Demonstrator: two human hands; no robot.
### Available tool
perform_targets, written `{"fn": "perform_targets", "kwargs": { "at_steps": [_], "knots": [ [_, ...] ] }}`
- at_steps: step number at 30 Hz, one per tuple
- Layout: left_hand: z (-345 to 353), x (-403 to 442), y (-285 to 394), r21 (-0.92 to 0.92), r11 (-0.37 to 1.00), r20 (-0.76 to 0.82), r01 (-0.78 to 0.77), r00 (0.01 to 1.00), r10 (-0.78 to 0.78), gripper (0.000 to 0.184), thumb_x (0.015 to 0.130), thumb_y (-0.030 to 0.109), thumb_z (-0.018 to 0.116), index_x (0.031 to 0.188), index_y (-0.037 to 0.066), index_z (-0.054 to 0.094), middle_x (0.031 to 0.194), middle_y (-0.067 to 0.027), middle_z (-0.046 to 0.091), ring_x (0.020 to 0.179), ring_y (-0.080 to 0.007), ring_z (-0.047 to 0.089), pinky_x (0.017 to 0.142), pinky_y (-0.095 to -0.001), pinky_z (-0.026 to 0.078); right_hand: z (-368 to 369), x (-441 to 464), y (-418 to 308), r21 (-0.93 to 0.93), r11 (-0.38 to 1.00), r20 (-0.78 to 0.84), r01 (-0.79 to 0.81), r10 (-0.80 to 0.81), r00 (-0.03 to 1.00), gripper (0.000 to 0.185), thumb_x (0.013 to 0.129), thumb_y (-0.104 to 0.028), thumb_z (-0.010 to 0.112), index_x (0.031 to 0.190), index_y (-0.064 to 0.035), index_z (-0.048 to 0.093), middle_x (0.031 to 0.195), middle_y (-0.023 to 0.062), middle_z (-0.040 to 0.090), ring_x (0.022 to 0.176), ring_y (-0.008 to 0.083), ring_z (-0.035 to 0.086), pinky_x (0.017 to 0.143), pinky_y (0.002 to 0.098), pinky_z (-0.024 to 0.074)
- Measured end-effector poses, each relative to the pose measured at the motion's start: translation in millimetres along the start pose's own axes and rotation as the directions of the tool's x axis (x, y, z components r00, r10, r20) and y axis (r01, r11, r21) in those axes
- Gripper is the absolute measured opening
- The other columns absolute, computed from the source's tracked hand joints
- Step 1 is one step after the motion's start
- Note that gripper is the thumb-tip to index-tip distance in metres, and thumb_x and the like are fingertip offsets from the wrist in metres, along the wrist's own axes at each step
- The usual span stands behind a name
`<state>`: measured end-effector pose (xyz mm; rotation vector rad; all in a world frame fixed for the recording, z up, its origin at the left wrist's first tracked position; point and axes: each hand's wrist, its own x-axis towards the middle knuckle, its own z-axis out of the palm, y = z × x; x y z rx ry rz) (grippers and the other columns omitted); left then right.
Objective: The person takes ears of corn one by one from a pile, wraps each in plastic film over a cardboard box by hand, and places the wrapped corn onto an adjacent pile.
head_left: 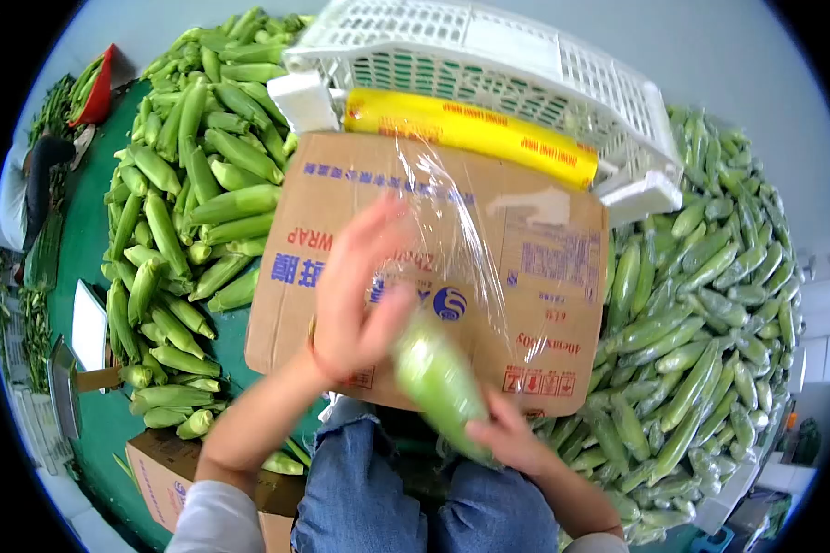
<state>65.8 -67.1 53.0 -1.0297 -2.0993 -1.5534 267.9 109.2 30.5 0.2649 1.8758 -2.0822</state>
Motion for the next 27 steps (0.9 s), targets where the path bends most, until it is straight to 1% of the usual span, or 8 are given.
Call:
{"fn": "perform_targets", "kwargs": {
  "at_steps": [5,9,11,14,16,17,22,27],
  "knots": [
    [17.1,-26.8,35.0,-0.109,0.984,0.118,0.138,0.985,-0.125,0.054,0.083,0.016,0.058,0.136,0.006,0.051,0.144,-0.0164,0.043,0.131,-0.0381,0.045,0.104,-0.0492,0.041,27.0,28.8,-56.3,0.59,0.67,0.245,-0.45,0.383,0.891,0.074,0.094,-0.065,0.024,0.111,0.0026,0.05,0.073,0.0168,0.056,0.041,0.0236,0.05,0.035,0.0326,0.0423],
    [25.3,-5.6,34.2,-0.944,0.108,0.184,0.311,0.769,-0.612,0.063,0.084,0.005,0.053,0.144,0.01,0.035,0.137,-0.0171,0.048,0.118,-0.0301,0.055,0.094,-0.0437,0.051,29.0,39.4,-39.2,0.744,0.038,0.666,-0.668,-0.121,0.736,0.07,0.097,-0.059,0.024,0.132,-0.0021,0.046,0.07,0.0153,0.055,0.033,0.0186,0.043,0.029,0.0282,0.0361],
    [25.9,-14.3,14.0,-0.935,-0.231,0.352,0.269,0.785,-0.51,0.055,0.085,0.004,0.052,0.138,0.009,0.04,0.127,-0.0178,0.055,0.106,-0.028,0.061,0.088,-0.0427,0.054,32.0,38.1,-34.8,0.774,0.152,0.628,-0.615,-0.06,0.776,0.089,0.089,-0.073,0.033,0.144,-0.0029,0.029,0.077,0.0137,0.054,0.038,0.0155,0.044,0.031,0.0257,0.0353],
    [26.5,-19.8,8.0,-0.885,0.082,0.271,0.458,0.652,-0.708,0.026,0.088,0.007,0.047,0.114,0.008,0.048,0.102,-0.0114,0.056,0.083,-0.0213,0.062,0.071,-0.0364,0.054,14.5,38.6,-14.7,0.759,0.292,0.591,-0.582,0.065,0.804,0.084,0.087,-0.069,0.048,0.141,-0.0054,0.036,0.094,0.0123,0.056,0.054,0.0163,0.056,0.04,0.0263,0.0444],
    [17.9,-23.1,7.9,-0.764,0.268,0.194,0.587,0.605,-0.772,0.018,0.089,0.007,0.045,0.107,0.007,0.049,0.095,-0.0075,0.053,0.079,-0.0208,0.061,0.066,-0.0326,0.054,3.6,47.8,-3.0,0.049,0.993,0.142,0.108,-0.114,0.983,0.076,0.086,-0.055,0.061,0.139,-0.006,0.038,0.091,0.0118,0.056,0.062,0.0178,0.06,0.046,0.0276,0.0486],
    [18.7,-27.2,7.4,-0.761,0.317,0.118,0.566,0.601,-0.791,0.017,0.09,0.007,0.045,0.107,0.007,0.048,0.095,-0.0072,0.053,0.079,-0.0208,0.061,0.067,-0.0324,0.054,-1.4,52.7,-3.0,-0.517,0.79,0.056,0.328,-0.352,0.934,0.073,0.085,-0.048,0.068,0.138,-0.0063,0.039,0.09,0.0116,0.056,0.065,0.0185,0.062,0.048,0.0283,0.0506],
    [8.1,-27.6,7.7,-0.761,0.414,-0.056,0.5,0.585,-0.809,0.021,0.099,0.01,0.044,0.116,0.003,0.054,0.096,-0.0055,0.053,0.084,-0.0185,0.063,0.073,-0.0302,0.054,-15.2,45.4,-61.7,-0.974,0.113,0.128,0.194,-0.432,0.893,0.068,0.072,-0.032,0.081,0.13,-0.0088,0.053,0.086,0.0082,0.06,0.071,0.0195,0.066,0.057,0.0304,0.0522],
    [0.6,-45.0,19.1,-0.599,0.294,0.218,0.745,0.505,-0.835,0.037,0.103,0.026,0.045,0.13,0.002,0.053,0.093,-0.0079,0.064,0.079,-0.0131,0.065,0.068,-0.0273,0.056,-48.3,30.4,-90.7,-0.872,0.221,0.073,0.437,-0.823,0.563,0.04,0.082,-0.04,0.071,0.103,-0.0063,0.069,0.085,0.0078,0.065,0.07,0.0172,0.064,0.059,0.0284,0.0518]
  ]
}}
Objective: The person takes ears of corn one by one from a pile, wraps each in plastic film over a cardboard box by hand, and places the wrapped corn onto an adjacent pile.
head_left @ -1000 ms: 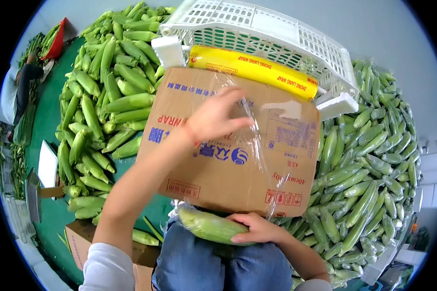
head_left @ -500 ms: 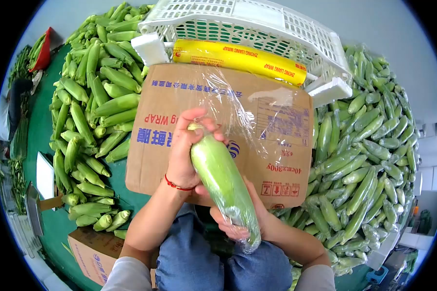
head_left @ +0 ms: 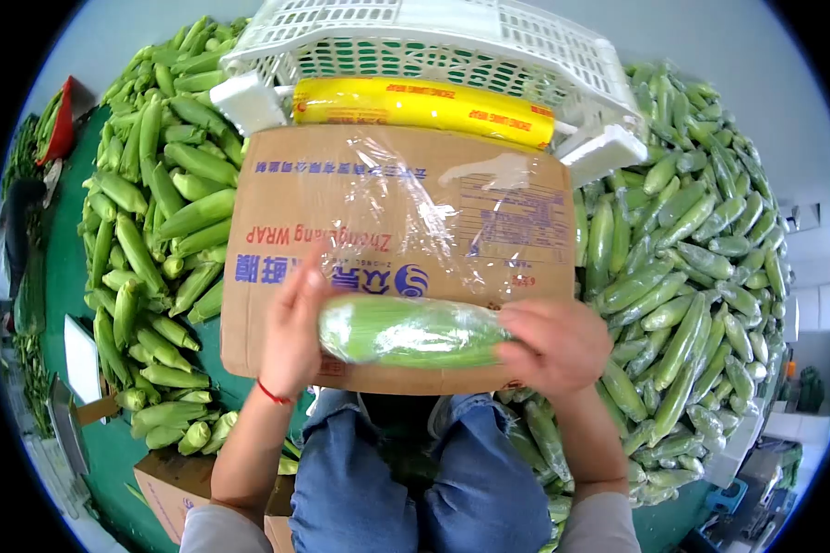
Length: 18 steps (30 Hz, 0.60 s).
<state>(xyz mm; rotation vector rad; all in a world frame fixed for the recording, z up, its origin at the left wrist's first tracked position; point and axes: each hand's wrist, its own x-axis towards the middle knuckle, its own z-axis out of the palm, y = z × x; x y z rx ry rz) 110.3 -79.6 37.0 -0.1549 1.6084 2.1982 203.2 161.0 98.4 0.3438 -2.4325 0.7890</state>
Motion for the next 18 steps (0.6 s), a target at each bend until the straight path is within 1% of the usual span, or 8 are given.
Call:
{"fn": "perform_targets", "kwargs": {
  "at_steps": [4,6,7,9,12,14,16,18],
  "knots": [
    [10.8,-45.7,-21.5,0.277,0.821,0.384,0.499,0.726,-0.57,0.069,0.101,0.057,0.026,0.134,0.0,0.049,0.077,-0.008,0.066,0.051,-0.0133,0.061,0.038,-0.0217,0.044,21.7,18.4,9.8,0.826,0.553,-0.2,-0.108,0.466,0.862,0.047,0.102,-0.047,0.035,0.116,-0.0087,0.058,0.064,0.001,0.056,0.05,0.0136,0.053,0.054,0.031,0.0504],
    [10.0,-54.6,-20.5,0.258,0.668,0.514,0.698,0.486,-0.706,0.077,0.098,0.063,0.021,0.138,0.002,0.043,0.078,-0.0092,0.067,0.052,-0.0121,0.061,0.036,-0.0201,0.04,23.7,19.5,8.0,0.962,-0.275,0.139,0.002,0.492,0.86,0.041,0.104,-0.044,0.032,0.121,-0.0114,0.052,0.055,-0.0023,0.045,0.042,0.0117,0.045,0.048,0.0294,0.0468],
    [-4.4,-51.4,-30.3,0.168,0.662,0.604,0.731,0.454,-0.655,0.08,0.097,0.064,0.027,0.146,0.0,0.03,0.098,-0.0174,0.068,0.068,-0.0215,0.068,0.049,-0.0236,0.051,25.0,15.7,13.6,0.986,-0.153,0.138,-0.069,0.505,0.852,0.037,0.104,-0.04,0.038,0.123,-0.0103,0.047,0.047,-0.0021,0.032,0.035,0.0111,0.033,0.042,0.03,0.0396],
    [-20.6,-60.2,-36.6,0.473,0.88,0.533,-0.04,0.808,-0.25,0.076,0.097,0.054,0.042,0.147,-0.001,0.026,0.117,-0.021,0.06,0.092,-0.0268,0.065,0.071,-0.0295,0.053,27.0,10.7,15.6,0.98,-0.176,0.184,-0.095,0.607,0.773,0.035,0.104,-0.041,0.037,0.123,-0.0131,0.046,0.049,-0.0024,0.034,0.039,0.011,0.038,0.043,0.0295,0.041],
    [-9.4,-53.2,-14.9,0.593,0.353,0.756,-0.724,0.651,0.064,0.085,0.084,0.04,0.072,0.146,-0.001,0.03,0.14,-0.0203,0.044,0.122,-0.0292,0.05,0.102,-0.0443,0.041,16.1,16.9,5.3,0.968,-0.167,0.23,-0.187,0.891,0.391,0.032,0.102,-0.04,0.042,0.118,-0.0118,0.048,0.049,-0.0007,0.035,0.044,0.0128,0.044,0.045,0.0303,0.0419],
    [-10.1,-56.3,-22.1,0.528,0.782,0.624,-0.331,0.776,-0.093,0.089,0.081,0.034,0.075,0.146,-0.005,0.028,0.139,-0.021,0.044,0.125,-0.0315,0.048,0.102,-0.0417,0.042,9.5,14.2,-3.6,0.975,-0.201,0.213,-0.093,0.729,0.651,0.031,0.1,-0.041,0.047,0.098,-0.0098,0.051,0.05,0.0005,0.037,0.047,0.0146,0.046,0.049,0.0324,0.0435],
    [7.2,-54.1,-14.3,0.368,0.923,0.672,-0.116,0.719,-0.178,0.094,0.081,0.042,0.073,0.146,-0.006,0.026,0.137,-0.0218,0.045,0.125,-0.033,0.048,0.103,-0.0409,0.041,16.1,-3.1,0.7,0.973,-0.228,0.063,0.03,0.391,0.918,0.039,0.099,-0.044,0.047,0.078,-0.0115,0.046,0.051,-0.0004,0.037,0.047,0.0146,0.045,0.056,0.0336,0.0459],
    [18.4,-51.4,-20.0,0.337,0.929,0.721,-0.153,0.676,-0.15,0.095,0.082,0.046,0.07,0.146,-0.007,0.025,0.137,-0.0228,0.044,0.126,-0.0332,0.047,0.103,-0.0403,0.041,-3.5,-21.8,-5.1,0.973,-0.232,0.116,0.015,0.54,0.833,0.044,0.099,-0.047,0.046,0.072,-0.0128,0.041,0.051,-0.0008,0.037,0.049,0.0145,0.045,0.06,0.0339,0.0463]
  ]
}}
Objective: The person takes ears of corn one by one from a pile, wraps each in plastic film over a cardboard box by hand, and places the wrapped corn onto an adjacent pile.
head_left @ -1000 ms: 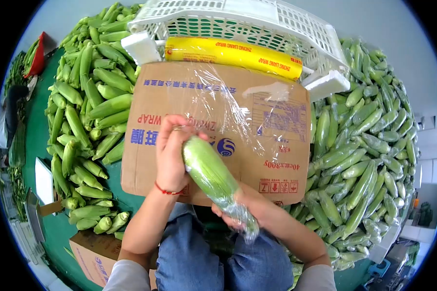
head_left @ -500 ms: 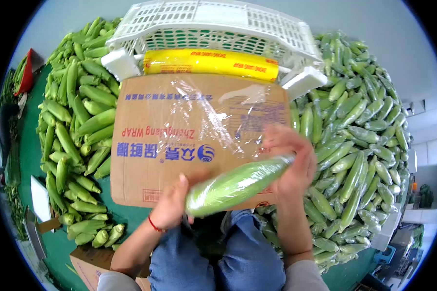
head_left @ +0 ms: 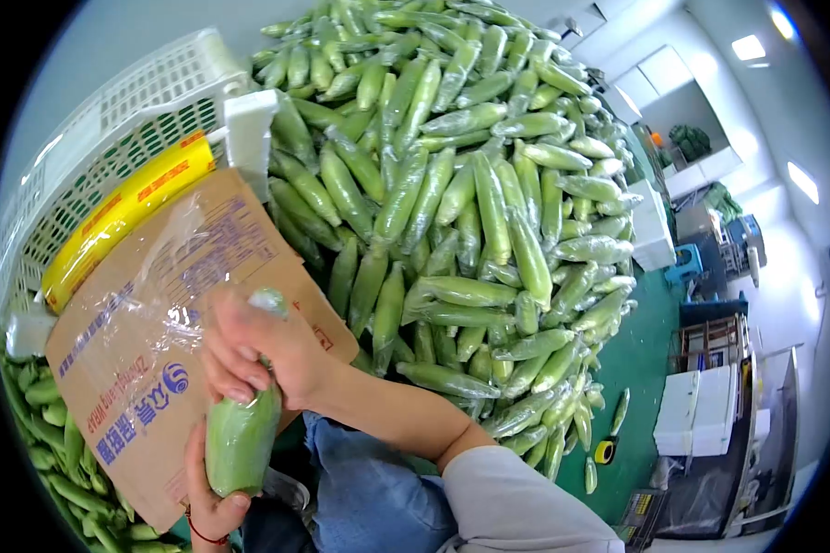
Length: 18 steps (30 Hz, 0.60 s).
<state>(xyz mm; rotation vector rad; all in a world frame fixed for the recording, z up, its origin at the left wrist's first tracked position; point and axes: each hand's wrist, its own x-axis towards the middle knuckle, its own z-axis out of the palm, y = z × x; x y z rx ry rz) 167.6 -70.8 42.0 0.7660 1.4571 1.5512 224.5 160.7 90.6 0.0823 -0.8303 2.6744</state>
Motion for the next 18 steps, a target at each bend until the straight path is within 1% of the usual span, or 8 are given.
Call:
{"fn": "perform_targets", "kwargs": {
  "at_steps": [4,5,8,10,12,15,16,18],
  "knots": [
    [10.5,35.5,0.5,0.254,0.963,0.12,-0.085,0.991,0.056,0.089,0.083,0.041,0.067,0.145,-0.008,0.027,0.136,-0.0242,0.047,0.124,-0.0331,0.05,0.101,-0.0395,0.042,-16.1,-23.0,-26.5,0.01,0.99,-0.377,0.138,-0.124,0.918,0.049,0.099,-0.051,0.043,0.068,-0.0148,0.034,0.052,-0.0022,0.035,0.05,0.0132,0.042,0.061,0.0337,0.0462],
    [12.9,47.1,-0.6,0.342,0.931,0.158,-0.13,0.984,0.08,0.087,0.083,0.039,0.067,0.144,-0.008,0.028,0.135,-0.0246,0.049,0.123,-0.033,0.052,0.1,-0.0395,0.043,-50.7,-33.9,-23.6,0.099,0.964,-0.167,0.246,-0.228,0.959,0.04,0.098,-0.051,0.047,0.081,-0.0147,0.047,0.072,0.0023,0.053,0.071,0.0172,0.056,0.076,0.0392,0.0502],
    [59.3,78.8,22.3,0.398,0.899,0.23,-0.181,0.969,0.093,0.079,0.084,0.036,0.065,0.143,-0.006,0.033,0.128,-0.0269,0.055,0.115,-0.0352,0.058,0.096,-0.0396,0.046,-55.3,-68.4,6.3,-0.062,0.926,-0.395,0.372,-0.365,0.843,0.041,0.095,-0.048,0.054,0.117,-0.0137,0.051,0.114,0.0087,0.056,0.11,0.0209,0.055,0.098,0.0441,0.0446],
    [83.4,97.1,46.1,0.552,0.796,0.282,-0.249,0.954,0.103,0.069,0.09,0.042,0.057,0.141,-0.001,0.04,0.121,-0.0258,0.058,0.107,-0.0408,0.06,0.09,-0.0421,0.048,-44.7,-104.5,36.2,-0.093,0.972,-0.46,0.215,-0.234,0.857,0.066,0.092,-0.044,0.061,0.141,-0.0106,0.034,0.142,0.0094,0.039,0.134,0.022,0.038,0.111,0.0442,0.0334],
    [85.6,108.4,50.8,0.676,0.673,0.391,-0.299,0.92,0.016,0.064,0.093,0.045,0.052,0.139,0.001,0.044,0.121,-0.0247,0.058,0.106,-0.0422,0.06,0.088,-0.043,0.049,-73.8,-126.2,27.7,-0.045,0.986,-0.612,0.158,-0.152,0.776,0.044,0.094,-0.021,0.055,0.133,-0.0017,0.047,0.129,0.0162,0.054,0.12,0.0269,0.053,0.104,0.0427,0.04],
    [70.9,100.2,56.5,0.753,0.567,0.323,-0.333,0.938,0.123,0.058,0.095,0.042,0.049,0.136,0.001,0.047,0.124,-0.0236,0.057,0.111,-0.0417,0.057,0.093,-0.0437,0.046,-98.6,-155.7,-62.6,0.014,0.947,-0.665,0.32,-0.23,0.711,0.048,0.091,-0.031,0.055,0.13,-0.0061,0.042,0.113,0.0171,0.058,0.107,0.0334,0.057,0.098,0.0513,0.0456],
    [58.1,93.3,50.5,0.733,0.603,0.272,-0.314,0.948,0.164,0.056,0.095,0.039,0.051,0.136,0.001,0.048,0.126,-0.0238,0.056,0.114,-0.0411,0.055,0.095,-0.0433,0.045,-109.3,-160.0,-93.6,-0.178,0.897,-0.862,0.405,-0.341,0.375,0.052,0.092,-0.04,0.054,0.13,-0.0065,0.041,0.109,0.0169,0.058,0.105,0.0324,0.057,0.096,0.0516,0.046],
    [26.8,66.6,26.8,0.739,0.661,0.079,-0.131,0.991,0.108,0.05,0.094,0.027,0.053,0.135,0.0,0.048,0.132,-0.0235,0.052,0.123,-0.0398,0.049,0.102,-0.0426,0.039,-128.5,-167.7,-186.3,-0.461,0.764,-0.82,0.451,-0.561,0.113,0.054,0.094,-0.047,0.054,0.125,-0.0047,0.043,0.106,0.0156,0.059,0.103,0.029,0.057,0.095,0.0477,0.0466]
  ]
}}
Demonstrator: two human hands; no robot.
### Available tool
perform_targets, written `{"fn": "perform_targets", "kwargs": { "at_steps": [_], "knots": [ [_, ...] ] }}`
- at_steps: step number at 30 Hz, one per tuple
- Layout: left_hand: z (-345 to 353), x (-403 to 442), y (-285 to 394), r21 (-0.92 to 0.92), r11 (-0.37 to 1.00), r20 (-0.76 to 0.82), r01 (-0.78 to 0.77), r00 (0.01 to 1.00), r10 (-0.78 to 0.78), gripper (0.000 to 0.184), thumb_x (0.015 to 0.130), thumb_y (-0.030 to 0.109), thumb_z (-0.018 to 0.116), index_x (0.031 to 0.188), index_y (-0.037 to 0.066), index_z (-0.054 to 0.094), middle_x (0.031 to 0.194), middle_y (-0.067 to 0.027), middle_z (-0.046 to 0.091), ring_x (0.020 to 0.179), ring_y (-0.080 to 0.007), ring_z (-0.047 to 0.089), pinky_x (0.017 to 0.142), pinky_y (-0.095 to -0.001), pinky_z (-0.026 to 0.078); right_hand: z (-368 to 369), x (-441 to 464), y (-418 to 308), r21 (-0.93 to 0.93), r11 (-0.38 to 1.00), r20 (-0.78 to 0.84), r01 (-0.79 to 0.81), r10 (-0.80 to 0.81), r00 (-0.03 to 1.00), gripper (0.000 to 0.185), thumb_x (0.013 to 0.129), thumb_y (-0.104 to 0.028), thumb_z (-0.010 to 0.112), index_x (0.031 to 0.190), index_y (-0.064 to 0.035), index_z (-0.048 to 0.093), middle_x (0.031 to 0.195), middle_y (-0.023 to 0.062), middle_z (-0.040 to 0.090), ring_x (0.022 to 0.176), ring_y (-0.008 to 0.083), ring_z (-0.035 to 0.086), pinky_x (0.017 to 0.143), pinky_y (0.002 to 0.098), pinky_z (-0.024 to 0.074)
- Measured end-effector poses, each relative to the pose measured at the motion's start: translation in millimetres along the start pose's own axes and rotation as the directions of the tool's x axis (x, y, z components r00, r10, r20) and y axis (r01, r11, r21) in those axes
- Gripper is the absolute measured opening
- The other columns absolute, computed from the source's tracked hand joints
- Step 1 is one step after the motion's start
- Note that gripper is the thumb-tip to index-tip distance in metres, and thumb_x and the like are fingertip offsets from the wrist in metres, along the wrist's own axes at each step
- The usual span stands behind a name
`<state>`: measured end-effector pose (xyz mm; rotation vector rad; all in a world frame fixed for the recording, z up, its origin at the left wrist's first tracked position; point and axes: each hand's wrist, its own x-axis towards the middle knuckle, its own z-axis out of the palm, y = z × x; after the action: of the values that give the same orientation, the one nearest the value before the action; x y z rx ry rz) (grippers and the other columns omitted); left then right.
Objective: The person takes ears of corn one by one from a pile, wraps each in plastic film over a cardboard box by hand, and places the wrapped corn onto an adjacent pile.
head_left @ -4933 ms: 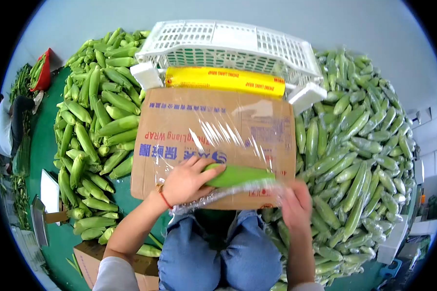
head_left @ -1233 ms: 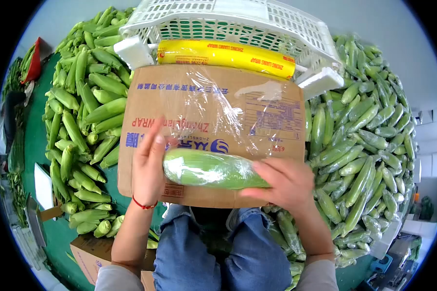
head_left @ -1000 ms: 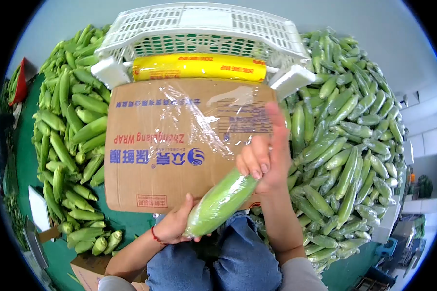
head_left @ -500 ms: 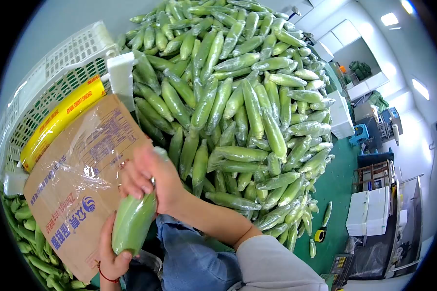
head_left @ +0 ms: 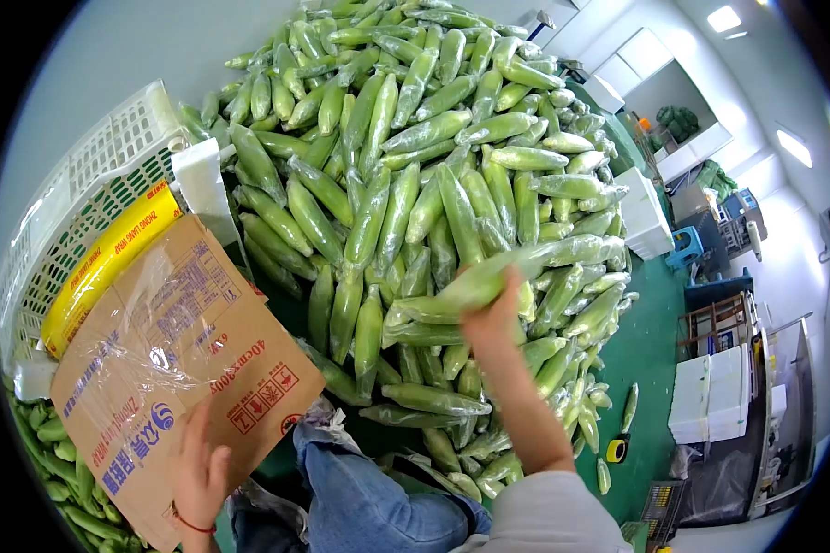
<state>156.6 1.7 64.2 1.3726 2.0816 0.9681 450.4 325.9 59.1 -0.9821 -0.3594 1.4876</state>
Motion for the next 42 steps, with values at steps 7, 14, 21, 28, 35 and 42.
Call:
{"fn": "perform_targets", "kwargs": {
  "at_steps": [7,14,21,28,35,42],
  "knots": [
    [-11.4,-82.9,-85.5,0.385,0.866,-0.337,0.32,0.922,-0.19,0.057,0.087,0.003,0.057,0.141,0.001,0.04,0.151,-0.0209,0.031,0.138,-0.038,0.032,0.114,-0.0423,0.026,33.0,28.0,12.0,-0.728,0.574,0.487,0.375,0.048,0.872,0.033,0.091,-0.03,0.063,0.111,-0.004,0.06,0.108,0.0099,0.063,0.097,0.0223,0.06,0.086,0.0398,0.0485],
    [-60.4,-68.6,-135.5,0.237,0.802,-0.576,0.548,0.744,-0.338,0.06,0.084,0.007,0.067,0.139,0.003,0.045,0.145,-0.0173,0.042,0.131,-0.0351,0.044,0.109,-0.0396,0.036,102.7,-113.2,208.0,-0.111,0.206,0.892,0.972,0.452,0.006,0.062,0.079,-0.029,0.072,0.133,-0.0067,0.05,0.128,0.0163,0.05,0.108,0.0334,0.053,0.093,0.0417,0.0455],
    [-118.8,-27.6,-174.6,0.423,0.9,-0.501,0.109,0.855,0.132,0.009,0.078,0.003,0.065,0.085,0.005,0.058,0.094,-0.0117,0.065,0.089,-0.0339,0.061,0.076,-0.0415,0.05,164.0,-99.5,243.4,-0.196,0.306,0.884,0.931,0.467,0.033,0.014,0.09,-0.016,0.063,0.101,-0.0079,0.067,0.102,0.0108,0.069,0.088,0.0304,0.067,0.076,0.0348,0.0523],
    [-73.5,-180.2,-136.0,0.389,0.921,-0.452,-0.028,0.865,0.218,0.012,0.075,0.005,0.061,0.085,0.008,0.055,0.077,-0.0075,0.058,0.072,-0.0273,0.06,0.061,-0.0369,0.05,84.8,-95.3,139.2,-0.543,0.201,0.626,0.815,0.744,0.234,0.009,0.092,-0.006,0.054,0.088,0.0012,0.058,0.069,0.0024,0.059,0.064,0.0094,0.053,0.059,0.0251,0.0443],
    [49.4,-275.4,-161.5,-0.244,0.786,-0.857,0.569,0.252,-0.449,0.023,0.082,0.002,0.063,0.104,0.001,0.056,0.104,-0.018,0.059,0.094,-0.035,0.059,0.082,-0.0396,0.05,32.6,-109.2,143.7,-0.662,0.151,0.483,0.735,0.835,0.263,0.012,0.096,-0.013,0.054,0.09,-0.0021,0.055,0.066,-0.001,0.052,0.052,0.0057,0.046,0.046,0.0208,0.0374],
    [-9.8,-274.5,-353.5,0.481,0.299,-0.662,0.824,0.565,-0.492,0.079,0.073,0.016,0.07,0.144,0.016,0.036,0.136,-0.0156,0.047,0.128,-0.0341,0.044,0.104,-0.044,0.039,27.3,-93.9,150.0,-0.725,0.173,0.472,0.667,0.83,0.297,0.011,0.096,-0.011,0.053,0.092,-0.0013,0.055,0.065,0.0017,0.053,0.051,0.0085,0.05,0.046,0.0229,0.044]
  ]
}}
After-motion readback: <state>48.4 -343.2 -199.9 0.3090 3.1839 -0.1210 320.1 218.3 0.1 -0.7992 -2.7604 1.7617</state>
